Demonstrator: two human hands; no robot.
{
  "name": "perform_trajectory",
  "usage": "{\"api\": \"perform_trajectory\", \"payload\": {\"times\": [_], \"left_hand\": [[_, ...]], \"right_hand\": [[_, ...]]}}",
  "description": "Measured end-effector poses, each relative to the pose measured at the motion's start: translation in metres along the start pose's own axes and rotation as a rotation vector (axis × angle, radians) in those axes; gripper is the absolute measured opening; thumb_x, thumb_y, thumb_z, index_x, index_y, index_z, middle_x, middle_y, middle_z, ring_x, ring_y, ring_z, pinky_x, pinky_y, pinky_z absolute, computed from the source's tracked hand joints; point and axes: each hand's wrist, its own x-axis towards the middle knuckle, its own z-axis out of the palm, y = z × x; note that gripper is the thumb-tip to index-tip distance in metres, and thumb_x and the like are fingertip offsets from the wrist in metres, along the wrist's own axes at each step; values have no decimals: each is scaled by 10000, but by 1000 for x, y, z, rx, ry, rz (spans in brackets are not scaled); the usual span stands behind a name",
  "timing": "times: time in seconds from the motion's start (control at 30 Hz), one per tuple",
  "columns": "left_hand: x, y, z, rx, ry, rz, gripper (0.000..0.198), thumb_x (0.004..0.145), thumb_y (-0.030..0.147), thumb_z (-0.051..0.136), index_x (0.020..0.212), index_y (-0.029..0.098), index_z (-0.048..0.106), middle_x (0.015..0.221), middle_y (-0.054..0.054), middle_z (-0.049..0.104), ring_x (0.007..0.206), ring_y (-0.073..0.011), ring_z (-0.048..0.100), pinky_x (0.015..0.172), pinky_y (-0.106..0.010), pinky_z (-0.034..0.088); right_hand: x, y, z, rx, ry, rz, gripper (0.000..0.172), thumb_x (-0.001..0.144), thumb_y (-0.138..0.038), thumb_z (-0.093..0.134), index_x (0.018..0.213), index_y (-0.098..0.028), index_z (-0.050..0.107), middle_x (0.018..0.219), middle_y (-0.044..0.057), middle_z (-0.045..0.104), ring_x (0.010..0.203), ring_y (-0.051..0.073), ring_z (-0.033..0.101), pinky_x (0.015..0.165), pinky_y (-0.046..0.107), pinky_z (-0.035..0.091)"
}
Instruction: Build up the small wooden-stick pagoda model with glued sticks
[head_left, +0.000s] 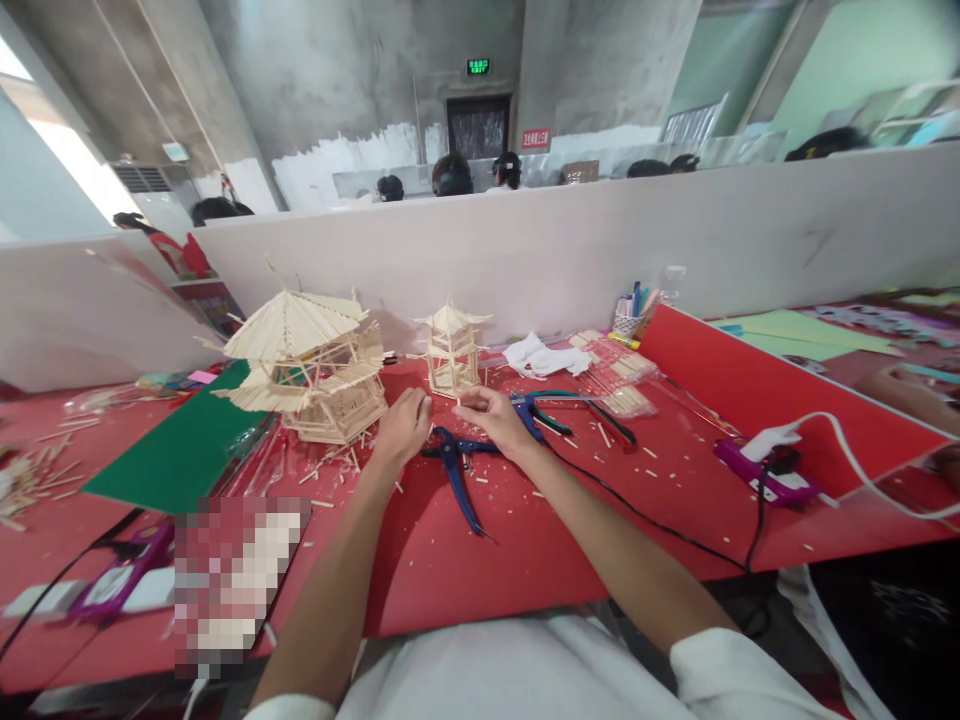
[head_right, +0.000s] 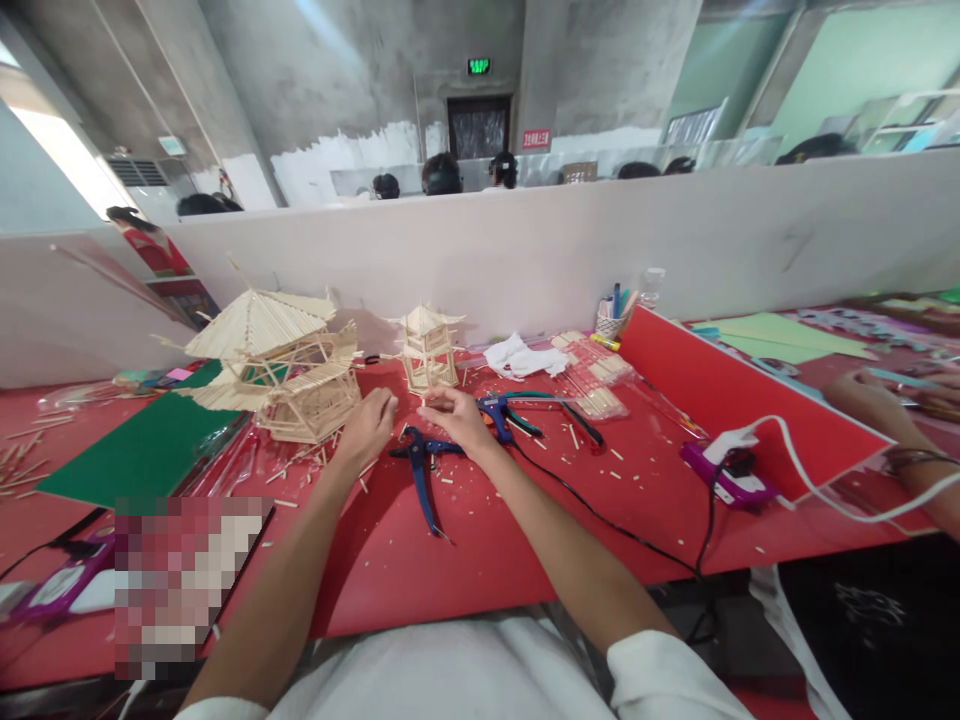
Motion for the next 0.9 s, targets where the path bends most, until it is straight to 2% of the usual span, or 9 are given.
{"api": "perform_trajectory", "payload": {"times": [0.1,0.2,0.33,0.43,0.6,0.73,0.9], "left_hand": [[2,-5,-2,54,36,-47,306,987,342,405,745,199,524,828,-60,562,786,-203,540,778,-328,418],[4,-5,-1,-63,68,17,163,952,243,450,912,185,597,931,-74,625,875,-202,589,835,-331,460],[3,4,1,-284,5,172,233,946,216,477,1124,191,626,1088,-85,683,1010,-191,632,920,-328,484],[2,10,1,-332,-40,233,219,948,264,518,1089,199,672,1055,-78,710,977,-186,651,892,-311,498],[2,10,3,-314,5,148,186,937,299,556,982,183,694,914,-49,711,792,-152,628,769,-268,485],[2,9,3,-302,-22,107,219,950,338,537,956,175,682,894,-46,704,763,-145,612,743,-258,468],[2,6,4,-313,8,90,231,946,370,543,920,174,661,879,-38,693,760,-142,602,736,-251,464]], "right_hand": [[-2,0,1,-9,-19,-6,370,625,-362,821,911,-197,656,802,2,685,744,160,633,692,279,504],[-4,1,2,-11,-25,-1,348,635,-352,822,883,-197,635,784,-11,673,706,143,618,670,267,495],[-3,2,1,-2,-33,-12,306,641,-365,815,810,-188,631,776,-6,678,670,129,594,635,249,469],[-2,4,0,-13,-51,-29,296,658,-378,804,831,-179,669,795,6,697,680,129,594,646,249,460],[-1,7,-1,-56,-50,-49,289,703,-399,778,859,-168,703,752,2,691,629,120,566,637,258,451],[0,7,-1,-66,-44,-82,287,703,-387,780,871,-167,703,810,28,717,678,143,608,665,274,473],[1,5,1,-104,-12,-181,243,728,-379,751,847,-176,691,814,36,712,715,163,633,666,275,488]]}}
